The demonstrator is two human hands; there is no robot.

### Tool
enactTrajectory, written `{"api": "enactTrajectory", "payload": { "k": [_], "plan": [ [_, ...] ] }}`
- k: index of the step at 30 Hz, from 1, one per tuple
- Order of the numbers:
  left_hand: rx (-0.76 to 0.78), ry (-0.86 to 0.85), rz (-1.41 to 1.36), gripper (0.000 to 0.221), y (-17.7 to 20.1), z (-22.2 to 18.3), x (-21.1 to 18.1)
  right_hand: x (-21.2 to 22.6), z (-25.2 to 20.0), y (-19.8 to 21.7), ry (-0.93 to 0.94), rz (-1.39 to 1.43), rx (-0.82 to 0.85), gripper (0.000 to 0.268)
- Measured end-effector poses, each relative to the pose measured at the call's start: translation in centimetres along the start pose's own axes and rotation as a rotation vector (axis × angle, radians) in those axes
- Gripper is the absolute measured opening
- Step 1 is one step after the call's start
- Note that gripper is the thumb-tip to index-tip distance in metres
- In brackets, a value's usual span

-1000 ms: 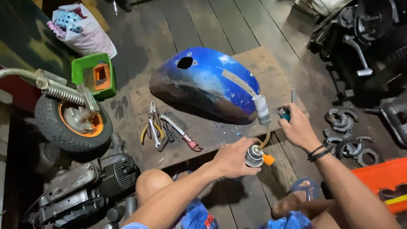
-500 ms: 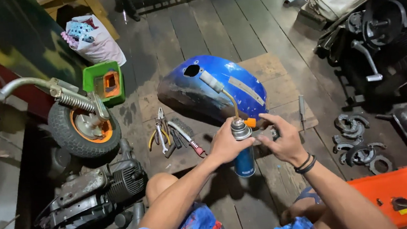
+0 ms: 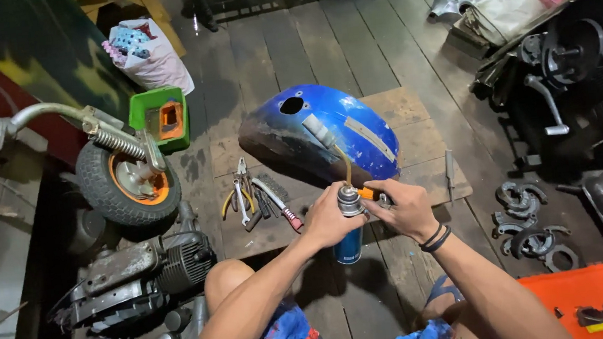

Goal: Using an improvised blowtorch made from a spray can and a lighter to heat a motorcycle fuel tank for paint stripping or repair.

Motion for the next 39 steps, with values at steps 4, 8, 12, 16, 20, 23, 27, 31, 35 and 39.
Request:
{"api": "enactTrajectory", "payload": {
  "k": [4, 8, 12, 16, 20, 23, 27, 31, 35, 39],
  "plan": [
    [0.034, 0.045, 0.032, 0.086, 0.4, -1.0, 0.3, -0.3, -0.4, -1.3, 0.008, 0.002, 0.024, 0.025],
    [0.040, 0.068, 0.010, 0.085, 0.9, -1.1, 0.4, -1.0, 0.0, -1.4, 0.026, 0.017, 0.011, 0.032],
    [-0.013, 0.014, -0.028, 0.081, 2.2, -2.0, -0.8, -0.2, 1.2, 4.7, 0.159, -0.257, -0.423, 0.052],
    [-0.033, -0.004, -0.044, 0.083, 2.4, -1.7, -0.7, -1.2, 2.3, 7.0, -0.047, -0.367, -0.429, 0.060],
    [-0.045, -0.026, -0.061, 0.082, 3.3, -2.1, -1.1, -3.5, 1.2, 5.2, -0.081, -0.458, -0.374, 0.065],
    [-0.048, -0.022, -0.071, 0.083, 3.8, -2.0, -1.7, -3.3, 1.6, 5.4, -0.065, -0.456, -0.353, 0.065],
    [-0.057, -0.023, -0.042, 0.082, 4.2, -2.0, -1.8, -4.3, 1.0, 3.9, 0.039, -0.256, -0.323, 0.054],
    [-0.043, -0.018, -0.036, 0.083, 3.8, -1.4, -1.4, -0.9, 0.1, 0.0, 0.190, -0.145, -0.149, 0.057],
    [-0.036, -0.007, -0.030, 0.084, 3.7, -1.1, -1.1, 1.7, 1.5, -0.9, 0.172, -0.323, -0.033, 0.034],
    [0.009, 0.022, -0.032, 0.083, 3.3, -1.6, -1.5, 1.7, 1.9, -0.9, 0.155, -0.323, 0.015, 0.027]
  ]
}}
Point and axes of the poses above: each hand's wrist, its own z-axis towards the middle knuckle, its own y-axis out of the back of the hand, x = y × z, the point moved 8 cm from there along z, towards the middle knuckle, and after that the axes turned 13 degrees about x, right-handed, at the moved point
